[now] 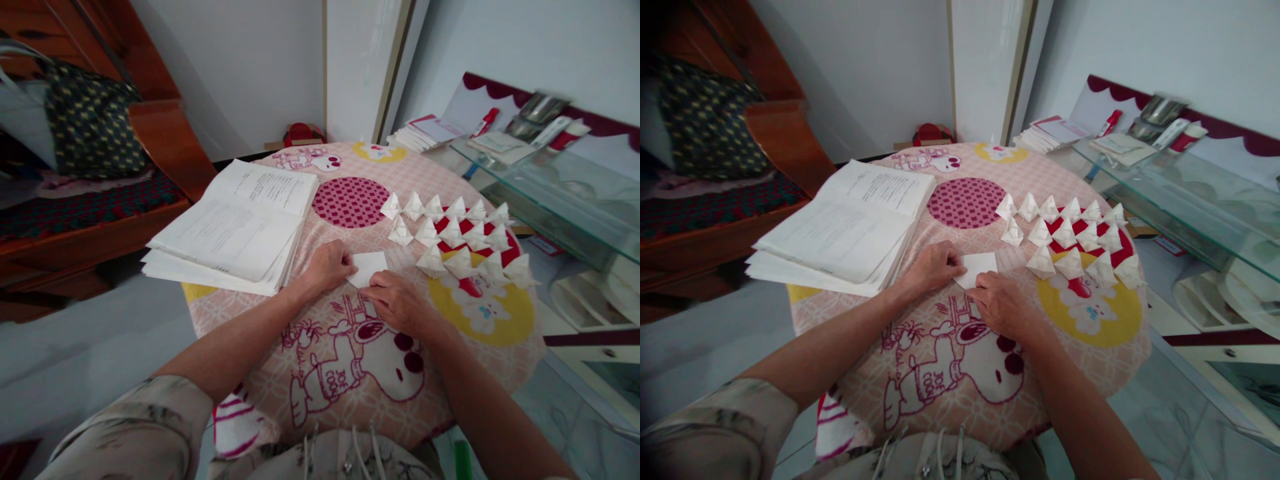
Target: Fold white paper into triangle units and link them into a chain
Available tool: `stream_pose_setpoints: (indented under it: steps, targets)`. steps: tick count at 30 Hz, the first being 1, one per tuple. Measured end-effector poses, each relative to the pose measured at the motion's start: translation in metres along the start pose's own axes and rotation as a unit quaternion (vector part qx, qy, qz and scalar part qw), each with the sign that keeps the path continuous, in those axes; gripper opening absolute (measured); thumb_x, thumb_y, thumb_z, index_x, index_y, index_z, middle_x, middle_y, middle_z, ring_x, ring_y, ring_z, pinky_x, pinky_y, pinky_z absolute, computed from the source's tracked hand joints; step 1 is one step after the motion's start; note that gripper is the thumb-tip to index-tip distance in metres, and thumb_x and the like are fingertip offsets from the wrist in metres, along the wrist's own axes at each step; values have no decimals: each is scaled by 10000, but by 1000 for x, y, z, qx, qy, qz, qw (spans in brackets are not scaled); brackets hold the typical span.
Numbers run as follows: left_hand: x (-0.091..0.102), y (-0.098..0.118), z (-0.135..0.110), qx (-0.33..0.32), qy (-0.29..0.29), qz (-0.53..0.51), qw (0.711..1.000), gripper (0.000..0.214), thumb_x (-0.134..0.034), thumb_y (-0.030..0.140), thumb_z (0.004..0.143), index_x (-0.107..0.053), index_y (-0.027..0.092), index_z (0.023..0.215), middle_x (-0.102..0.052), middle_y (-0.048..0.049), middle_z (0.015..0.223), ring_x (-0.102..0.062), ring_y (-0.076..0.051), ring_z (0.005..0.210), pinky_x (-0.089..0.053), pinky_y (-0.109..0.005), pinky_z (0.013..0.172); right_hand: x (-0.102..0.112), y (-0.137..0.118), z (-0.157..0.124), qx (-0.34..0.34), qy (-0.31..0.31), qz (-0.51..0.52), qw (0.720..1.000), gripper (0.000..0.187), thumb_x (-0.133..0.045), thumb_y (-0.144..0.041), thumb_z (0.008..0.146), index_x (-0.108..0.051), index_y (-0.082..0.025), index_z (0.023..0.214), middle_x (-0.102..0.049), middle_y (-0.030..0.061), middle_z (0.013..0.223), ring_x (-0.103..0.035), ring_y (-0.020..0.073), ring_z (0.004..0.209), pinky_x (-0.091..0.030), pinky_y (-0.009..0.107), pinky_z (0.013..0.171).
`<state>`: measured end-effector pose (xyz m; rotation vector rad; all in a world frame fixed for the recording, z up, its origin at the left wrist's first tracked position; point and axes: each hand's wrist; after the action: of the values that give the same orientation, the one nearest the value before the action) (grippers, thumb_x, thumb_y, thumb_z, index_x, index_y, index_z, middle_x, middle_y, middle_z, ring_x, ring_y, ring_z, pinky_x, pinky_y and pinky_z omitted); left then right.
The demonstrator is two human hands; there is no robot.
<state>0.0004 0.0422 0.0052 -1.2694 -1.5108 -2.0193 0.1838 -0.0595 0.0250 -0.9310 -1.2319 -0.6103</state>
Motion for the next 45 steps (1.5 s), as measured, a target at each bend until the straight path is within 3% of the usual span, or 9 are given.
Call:
stream_pose_setpoints:
  steps: [13, 23, 40, 45]
  targets:
    - [2, 3, 0, 2, -9, 10, 1000, 86, -715, 175, 785, -704, 140, 708, -683, -52, 863, -615, -153, 774, -483, -283, 746, 5, -11, 6, 21, -34, -81, 996, 228, -505, -104, 956, -685, -175, 836, -635, 81, 899, -557, 201, 843, -446, 329, 775]
    - [2, 2, 1, 0, -7, 10, 1000, 86, -722, 176, 770, -724, 140, 692, -678, -44, 794, -603, -149, 724, -473, -269, 706, -11, -1, 4, 60, 44, -26, 997, 195, -531, -115, 933, -703, -179, 870, -671, 120, 1206, -582, 246, 1033, -493, 403, 928]
    - [-1, 0, 4, -10, 0, 9, 1000, 88, -731, 168, 754, -720, 131, 674, -657, -39, 761, -586, -145, 696, -464, -272, 679, -12, 10, 10, 69, 44, 16, 997, 135, -607, -194, 927, -698, -196, 828, -699, 92, 1083, -558, 239, 986, -488, 416, 900]
    - [1, -10, -1, -65, 11, -11, 998, 32, -720, 156, 765, -719, 129, 781, -672, -55, 856, -624, -158, 763, -518, -289, 740, -10, 8, 10, 70, 48, 17, 996, 170, -611, -183, 926, -705, -203, 787, -711, 85, 1132, -569, 226, 952, -487, 410, 897]
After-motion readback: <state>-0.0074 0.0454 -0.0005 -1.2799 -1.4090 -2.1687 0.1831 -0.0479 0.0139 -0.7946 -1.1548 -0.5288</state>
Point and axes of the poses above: each hand's wrist, its own z-axis towards the middle knuckle, its own x-axis out of the back of the hand, y = z × x
